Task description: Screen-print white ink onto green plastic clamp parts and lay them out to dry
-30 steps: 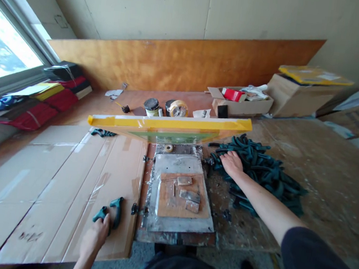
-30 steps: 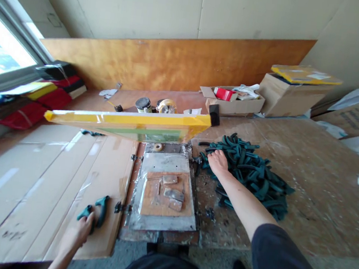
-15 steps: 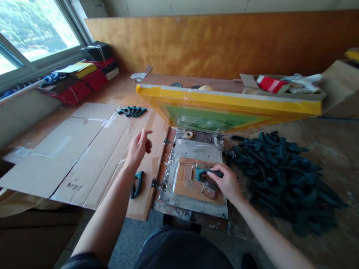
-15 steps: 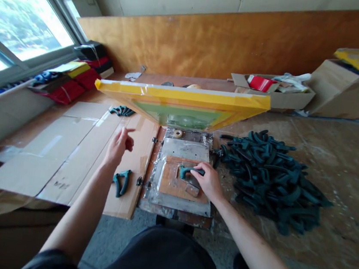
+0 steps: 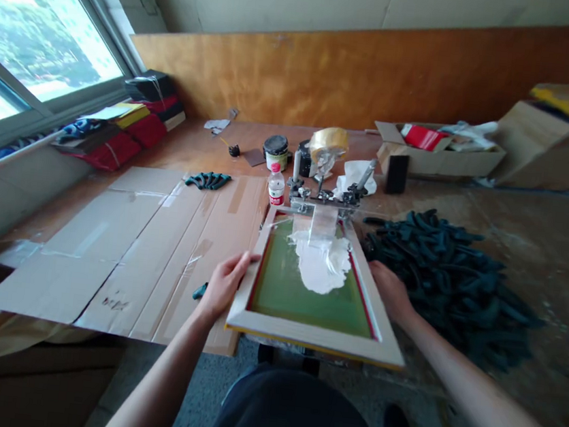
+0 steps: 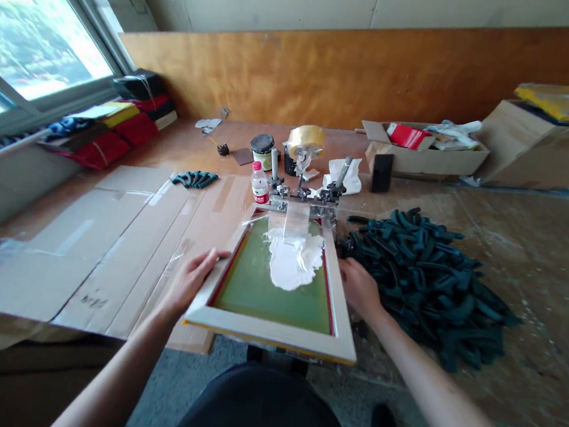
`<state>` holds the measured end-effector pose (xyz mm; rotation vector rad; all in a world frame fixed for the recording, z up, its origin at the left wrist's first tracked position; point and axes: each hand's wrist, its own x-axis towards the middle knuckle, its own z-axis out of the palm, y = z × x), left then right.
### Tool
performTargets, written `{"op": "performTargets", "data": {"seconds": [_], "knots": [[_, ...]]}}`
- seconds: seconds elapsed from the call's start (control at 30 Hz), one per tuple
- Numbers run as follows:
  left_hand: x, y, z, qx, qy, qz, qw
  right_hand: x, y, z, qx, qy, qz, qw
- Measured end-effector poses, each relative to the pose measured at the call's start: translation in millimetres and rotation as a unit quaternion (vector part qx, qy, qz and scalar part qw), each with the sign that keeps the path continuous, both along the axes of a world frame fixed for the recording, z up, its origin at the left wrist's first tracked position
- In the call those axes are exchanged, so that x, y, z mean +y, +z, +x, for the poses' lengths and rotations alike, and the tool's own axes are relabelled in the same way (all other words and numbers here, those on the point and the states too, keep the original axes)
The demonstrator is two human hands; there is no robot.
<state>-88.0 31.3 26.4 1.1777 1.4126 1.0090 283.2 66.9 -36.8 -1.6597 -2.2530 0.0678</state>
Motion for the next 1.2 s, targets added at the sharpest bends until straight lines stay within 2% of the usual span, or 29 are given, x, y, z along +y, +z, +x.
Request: {"op": "performTargets", "data": {"seconds": [0.07,0.13,0.2,0.27,0.33,0.4,0.5,0.57,0.63,0.73,0.8,0.9,0.97,1.03,1.1,1.2], "knots": [[-9.0,-37.6,0.4,0.023,-0.014,-0.021,0.999,19.4,20.3,0.4,0.036,-0.031,0.031,0.998],[-10.5,-68.9,2.1,0.062,-0.018,-0.021,0.998,39.9,40.6,-17.8,0.051,-0.011,0.069,0.996],[-8.3,-89.1,2.7,0.106,-0.022,-0.013,0.994,55.8,54.9,-48.1,0.012,0.041,0.081,0.996],[-5.8,-98.3,1.7,0.134,-0.030,-0.007,0.990,62.4,59.2,-77.8,-0.049,0.080,0.045,0.995],[-4.6,-100.0,0.1,0.149,-0.036,-0.008,0.988,57.4,54.2,-96.0,-0.089,0.099,-0.011,0.991],[-4.9,-98.3,-1.2,0.159,-0.035,-0.010,0.987,41.7,44.6,-99.1,-0.093,0.133,-0.038,0.986],[-6.2,-94.9,-1.3,0.166,-0.033,-0.011,0.986,10.5,36.3,-84.4,-0.076,0.247,-0.030,0.966],[-6.8,-93.6,-0.6,0.165,-0.033,-0.015,0.986,-3.3,39.4,-73.2,-0.073,0.315,-0.035,0.946],[-6.8,-93.5,0.0,0.163,-0.033,-0.020,0.986,-6.1,46.3,-68.3,-0.072,0.341,-0.062,0.935],[-5.9,-95.4,0.5,0.157,-0.031,-0.021,0.987,0.0,49.6,-72.7,-0.044,0.308,-0.064,0.948],[-5.4,-96.9,0.5,0.147,-0.028,-0.019,0.989,-1.2,42.3,-76.4,-0.024,0.281,-0.001,0.959],[-5.4,-98.3,0.5,0.123,-0.016,-0.021,0.992,-16.2,27.6,-72.2,-0.014,0.303,0.088,0.949],[-5.6,-97.8,0.6,0.111,-0.011,-0.023,0.994,-23.1,25.9,-65.7,-0.011,0.326,0.078,0.942],[-5.6,-95.1,0.3,0.101,-0.011,-0.026,0.995,-16.8,33.5,-63.6,-0.004,0.314,0.027,0.949],[-5.8,-88.0,-0.6,0.088,-0.015,-0.030,0.996,3.7,47.9,-69.9,0.010,0.270,-0.013,0.963],[-7.2,-64.4,-3.4,0.048,-0.030,-0.043,0.997,45.5,76.2,-85.2,0.004,0.170,-0.035,0.985]]}}
